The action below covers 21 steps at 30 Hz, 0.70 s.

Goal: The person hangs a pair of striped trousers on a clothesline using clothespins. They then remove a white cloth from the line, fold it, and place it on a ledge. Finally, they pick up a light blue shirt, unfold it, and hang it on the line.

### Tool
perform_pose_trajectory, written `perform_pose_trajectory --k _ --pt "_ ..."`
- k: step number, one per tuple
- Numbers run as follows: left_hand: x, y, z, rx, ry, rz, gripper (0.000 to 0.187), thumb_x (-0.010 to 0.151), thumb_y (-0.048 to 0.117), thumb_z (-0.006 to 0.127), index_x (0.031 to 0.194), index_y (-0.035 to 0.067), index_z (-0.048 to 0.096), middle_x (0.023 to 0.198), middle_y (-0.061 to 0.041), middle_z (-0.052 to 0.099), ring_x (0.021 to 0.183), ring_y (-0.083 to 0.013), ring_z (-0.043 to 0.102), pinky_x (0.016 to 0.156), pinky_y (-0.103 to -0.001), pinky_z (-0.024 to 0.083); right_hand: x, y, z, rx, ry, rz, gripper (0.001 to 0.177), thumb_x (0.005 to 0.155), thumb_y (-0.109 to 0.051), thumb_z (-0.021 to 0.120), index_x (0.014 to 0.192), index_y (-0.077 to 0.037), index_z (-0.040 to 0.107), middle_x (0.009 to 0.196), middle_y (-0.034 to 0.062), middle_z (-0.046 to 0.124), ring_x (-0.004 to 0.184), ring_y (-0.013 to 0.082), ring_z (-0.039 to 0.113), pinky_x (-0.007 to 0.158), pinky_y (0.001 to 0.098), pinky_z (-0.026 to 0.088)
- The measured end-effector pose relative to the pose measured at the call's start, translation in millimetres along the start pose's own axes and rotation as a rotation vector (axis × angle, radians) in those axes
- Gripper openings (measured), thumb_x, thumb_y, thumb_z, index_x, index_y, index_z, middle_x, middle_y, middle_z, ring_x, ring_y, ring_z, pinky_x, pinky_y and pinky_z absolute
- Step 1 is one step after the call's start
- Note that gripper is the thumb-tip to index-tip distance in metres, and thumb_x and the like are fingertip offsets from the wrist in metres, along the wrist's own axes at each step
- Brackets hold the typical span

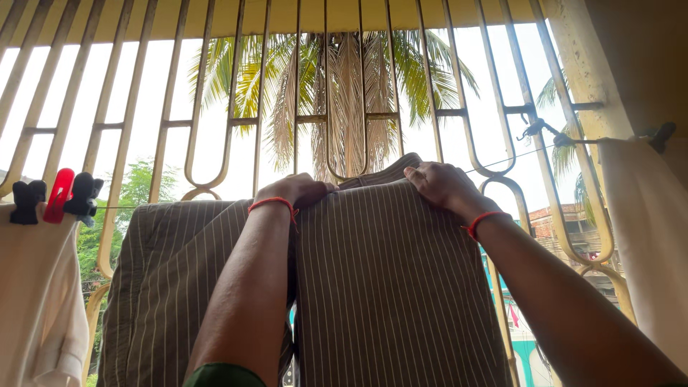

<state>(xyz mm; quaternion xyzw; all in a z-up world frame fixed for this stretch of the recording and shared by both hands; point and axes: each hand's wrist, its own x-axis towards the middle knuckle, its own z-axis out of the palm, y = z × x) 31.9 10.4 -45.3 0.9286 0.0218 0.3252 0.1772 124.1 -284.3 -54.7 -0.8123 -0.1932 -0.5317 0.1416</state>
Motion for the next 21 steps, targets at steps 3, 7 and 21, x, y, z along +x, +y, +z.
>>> perform_pose_trajectory --k 3,7,21 --pt "6 -4 -2 0.039 0.056 0.054 0.068 0.097 0.061 0.049 0.132 0.006 0.067 0.137 -0.019 0.066 0.124 -0.0348 0.067 0.107 -0.050 0.051 0 9 -3 -0.020 0.035 -0.066 0.075 0.106 -0.060 0.033 0.097 -0.002 0.080 0.092 0.0267 0.075 0.094 0.0428 0.073 0.092 0.0480 0.054" --pt "-9 -8 0 0.017 0.148 0.174 0.066 0.097 0.065 0.048 0.101 0.005 0.074 0.110 -0.018 0.074 0.102 -0.0317 0.073 0.096 -0.050 0.056 -7 14 -7 0.045 0.017 -0.085 0.074 0.102 -0.062 0.029 0.093 -0.005 0.077 0.086 0.0257 0.075 0.086 0.0418 0.073 0.087 0.0490 0.054" --pt "-25 -5 15 0.296 0.701 0.370 0.065 0.109 0.052 0.037 0.075 0.011 0.073 0.074 -0.016 0.073 0.074 -0.0303 0.076 0.068 -0.046 0.061 -23 -2 -32 -0.314 0.051 0.035 0.078 0.107 -0.061 0.022 0.095 -0.007 0.076 0.090 0.0203 0.077 0.091 0.0366 0.074 0.103 0.0520 0.045"
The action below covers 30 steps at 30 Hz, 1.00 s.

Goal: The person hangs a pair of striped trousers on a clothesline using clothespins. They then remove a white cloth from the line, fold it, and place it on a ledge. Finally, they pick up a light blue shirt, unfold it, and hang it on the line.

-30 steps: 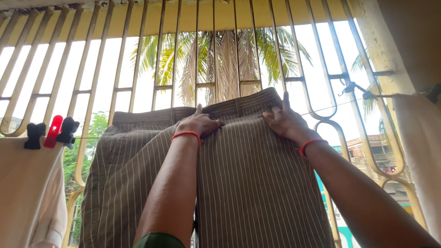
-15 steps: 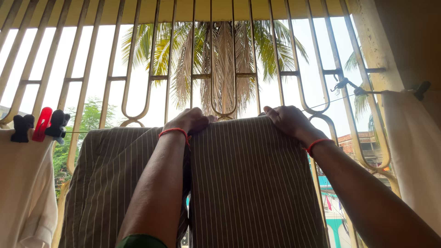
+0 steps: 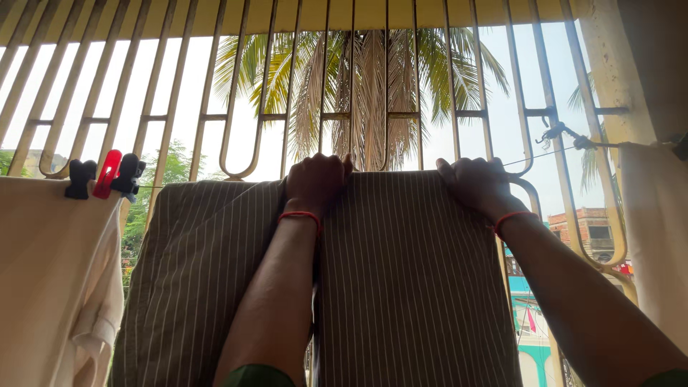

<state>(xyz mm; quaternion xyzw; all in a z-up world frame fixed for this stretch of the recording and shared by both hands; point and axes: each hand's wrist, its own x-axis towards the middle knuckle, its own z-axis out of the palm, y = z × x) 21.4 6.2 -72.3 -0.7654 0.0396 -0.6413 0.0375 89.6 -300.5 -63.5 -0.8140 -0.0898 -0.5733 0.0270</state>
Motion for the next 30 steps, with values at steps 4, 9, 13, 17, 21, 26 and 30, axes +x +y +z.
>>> perform_pose_trajectory --k 4,9,13,17,21,26,30 --pt "9 2 19 0.074 -0.046 -0.036 0.050 0.106 0.043 0.043 0.081 0.012 0.074 0.078 -0.012 0.075 0.076 -0.0261 0.077 0.066 -0.044 0.062 -1 -22 -2 -0.055 0.126 -0.089 0.049 0.101 -0.043 0.036 0.106 -0.011 0.074 0.100 0.0176 0.074 0.105 0.0347 0.068 0.103 0.0555 0.041" --pt "11 33 26 0.110 0.197 0.021 0.035 0.100 0.027 0.047 0.085 0.014 0.076 0.084 -0.009 0.077 0.078 -0.0240 0.077 0.072 -0.043 0.061 1 -83 -12 0.310 0.387 -0.333 0.029 0.099 -0.013 0.049 0.121 -0.010 0.066 0.101 0.0141 0.073 0.092 0.0316 0.071 0.091 0.0505 0.049" --pt "-1 41 -9 -0.015 0.425 0.120 0.062 0.103 0.055 0.040 0.080 0.009 0.074 0.075 -0.012 0.075 0.069 -0.0272 0.076 0.068 -0.046 0.060 -8 -108 -19 0.532 0.293 -0.295 0.037 0.104 -0.034 0.048 0.122 -0.005 0.063 0.092 0.0127 0.072 0.080 0.0272 0.072 0.084 0.0485 0.053" --pt "-9 29 -28 0.000 0.088 0.075 0.066 0.107 0.055 0.034 0.078 0.010 0.073 0.075 -0.015 0.074 0.070 -0.0302 0.075 0.063 -0.047 0.059 -25 -85 -19 0.296 0.271 -0.312 0.055 0.108 -0.051 0.039 0.104 -0.007 0.072 0.080 0.0121 0.073 0.077 0.0253 0.070 0.092 0.0477 0.051" --pt "-14 25 -18 0.027 0.100 0.068 0.063 0.109 0.049 0.035 0.075 0.011 0.073 0.075 -0.016 0.073 0.070 -0.0314 0.075 0.064 -0.047 0.059 -38 -61 -20 0.243 0.285 -0.275 0.063 0.106 -0.057 0.034 0.101 -0.007 0.072 0.080 0.0127 0.071 0.080 0.0266 0.070 0.088 0.0475 0.051" --pt "-15 26 -17 0.023 0.045 0.031 0.060 0.108 0.049 0.037 0.081 0.012 0.074 0.080 -0.015 0.074 0.077 -0.0322 0.074 0.072 -0.049 0.059 -41 -44 -21 0.129 0.180 -0.158 0.066 0.111 -0.056 0.027 0.103 -0.007 0.071 0.090 0.0116 0.073 0.093 0.0286 0.071 0.110 0.0508 0.043" --pt "-26 6 -8 0.160 0.112 0.139 0.064 0.105 0.059 0.035 0.110 0.006 0.072 0.115 -0.012 0.074 0.121 -0.0253 0.065 0.118 -0.057 0.035 -20 -44 -1 0.081 0.283 0.006 0.056 0.104 -0.049 0.031 0.129 -0.011 0.063 0.140 0.0126 0.056 0.141 0.0264 0.044 0.119 0.0655 0.014"
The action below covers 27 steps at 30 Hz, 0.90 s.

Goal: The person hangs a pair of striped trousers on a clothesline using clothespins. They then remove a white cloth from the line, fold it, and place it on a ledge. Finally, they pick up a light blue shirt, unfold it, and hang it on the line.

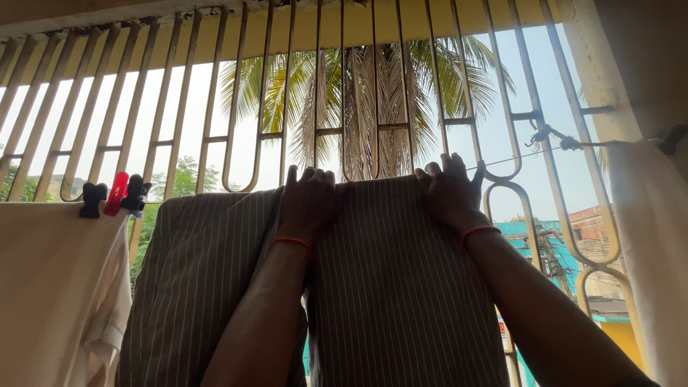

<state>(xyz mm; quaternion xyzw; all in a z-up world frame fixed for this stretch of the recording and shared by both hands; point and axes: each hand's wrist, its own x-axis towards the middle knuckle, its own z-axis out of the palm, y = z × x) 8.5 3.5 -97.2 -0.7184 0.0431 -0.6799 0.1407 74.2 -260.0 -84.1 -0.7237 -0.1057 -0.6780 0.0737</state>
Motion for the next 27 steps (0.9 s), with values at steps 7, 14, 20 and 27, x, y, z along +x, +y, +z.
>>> perform_pose_trajectory --k 7,14,20,27 --pt "2 0 28 0.091 0.303 0.014 0.081 0.098 0.066 0.032 0.150 0.004 0.043 0.160 -0.013 0.041 0.153 -0.0224 0.027 0.122 -0.063 0.005 -2 -72 43 0.247 0.144 -0.349 0.070 0.106 -0.053 0.033 0.163 -0.012 0.030 0.174 0.0091 0.013 0.160 0.0211 0.010 0.126 0.0624 0.003" --pt "8 -28 -24 -0.185 -0.402 -0.365 0.072 0.100 0.069 0.033 0.124 0.012 0.068 0.143 -0.013 0.057 0.145 -0.0259 0.042 0.127 -0.057 0.010 -14 -27 36 0.321 -0.029 -0.238 0.081 0.101 -0.063 0.035 0.158 -0.005 0.029 0.167 0.0151 0.018 0.155 0.0286 0.014 0.123 0.0500 0.011" --pt "-12 -105 -44 -0.180 -0.155 -0.451 0.060 0.101 0.057 0.041 0.104 0.008 0.075 0.113 -0.016 0.074 0.116 -0.0330 0.067 0.112 -0.057 0.037 8 -48 32 0.319 0.167 -0.237 0.073 0.093 -0.039 0.053 0.151 0.003 0.043 0.160 0.0259 0.036 0.149 0.0394 0.028 0.119 0.0490 0.022" --pt "-46 -127 -59 0.035 -0.039 -0.500 0.065 0.105 0.058 0.038 0.099 0.006 0.076 0.098 -0.022 0.075 0.108 -0.0365 0.069 0.108 -0.056 0.039 -15 -160 -38 0.549 0.002 -0.371 0.040 0.103 -0.029 0.043 0.127 -0.007 0.065 0.131 0.0105 0.067 0.127 0.0256 0.060 0.120 0.0570 0.024"
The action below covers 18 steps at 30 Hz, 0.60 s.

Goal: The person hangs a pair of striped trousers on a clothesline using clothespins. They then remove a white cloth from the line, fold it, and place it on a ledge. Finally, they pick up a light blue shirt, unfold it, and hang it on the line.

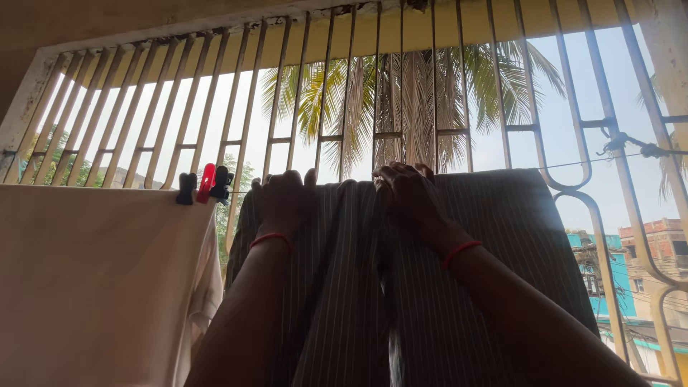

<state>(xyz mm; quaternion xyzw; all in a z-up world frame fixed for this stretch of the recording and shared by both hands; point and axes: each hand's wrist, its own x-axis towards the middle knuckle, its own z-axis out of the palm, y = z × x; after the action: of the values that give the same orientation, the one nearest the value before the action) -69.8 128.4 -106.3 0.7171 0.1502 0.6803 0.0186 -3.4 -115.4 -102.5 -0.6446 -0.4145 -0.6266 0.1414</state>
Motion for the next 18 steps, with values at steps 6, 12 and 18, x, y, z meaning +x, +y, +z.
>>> perform_pose_trajectory --k 6,12,18 --pt "-8 -30 -22 -0.022 -0.183 0.104 0.069 0.101 0.066 0.045 0.093 0.006 0.079 0.093 -0.022 0.076 0.098 -0.0399 0.074 0.095 -0.051 0.054 -3 1 12 -0.002 -0.020 0.016 0.038 0.102 -0.032 0.043 0.105 -0.008 0.072 0.104 0.0104 0.075 0.101 0.0257 0.069 0.103 0.0522 0.039" --pt "23 -29 -15 -0.025 -0.147 0.113 0.051 0.091 0.058 0.066 0.097 0.009 0.078 0.097 -0.019 0.076 0.096 -0.0379 0.074 0.080 -0.050 0.060 -5 5 17 0.065 -0.077 0.189 0.041 0.102 -0.038 0.046 0.094 -0.009 0.073 0.068 0.0129 0.071 0.057 0.0240 0.068 0.068 0.0450 0.053" --pt "63 -28 -26 0.010 -0.054 0.138 0.058 0.077 0.059 0.082 0.100 0.006 0.076 0.099 -0.018 0.074 0.094 -0.0357 0.074 0.077 -0.048 0.060 -1 5 -20 0.038 -0.295 0.363 0.053 0.103 -0.042 0.051 0.075 -0.002 0.070 0.062 0.0153 0.069 0.052 0.0228 0.064 0.066 0.0467 0.053"
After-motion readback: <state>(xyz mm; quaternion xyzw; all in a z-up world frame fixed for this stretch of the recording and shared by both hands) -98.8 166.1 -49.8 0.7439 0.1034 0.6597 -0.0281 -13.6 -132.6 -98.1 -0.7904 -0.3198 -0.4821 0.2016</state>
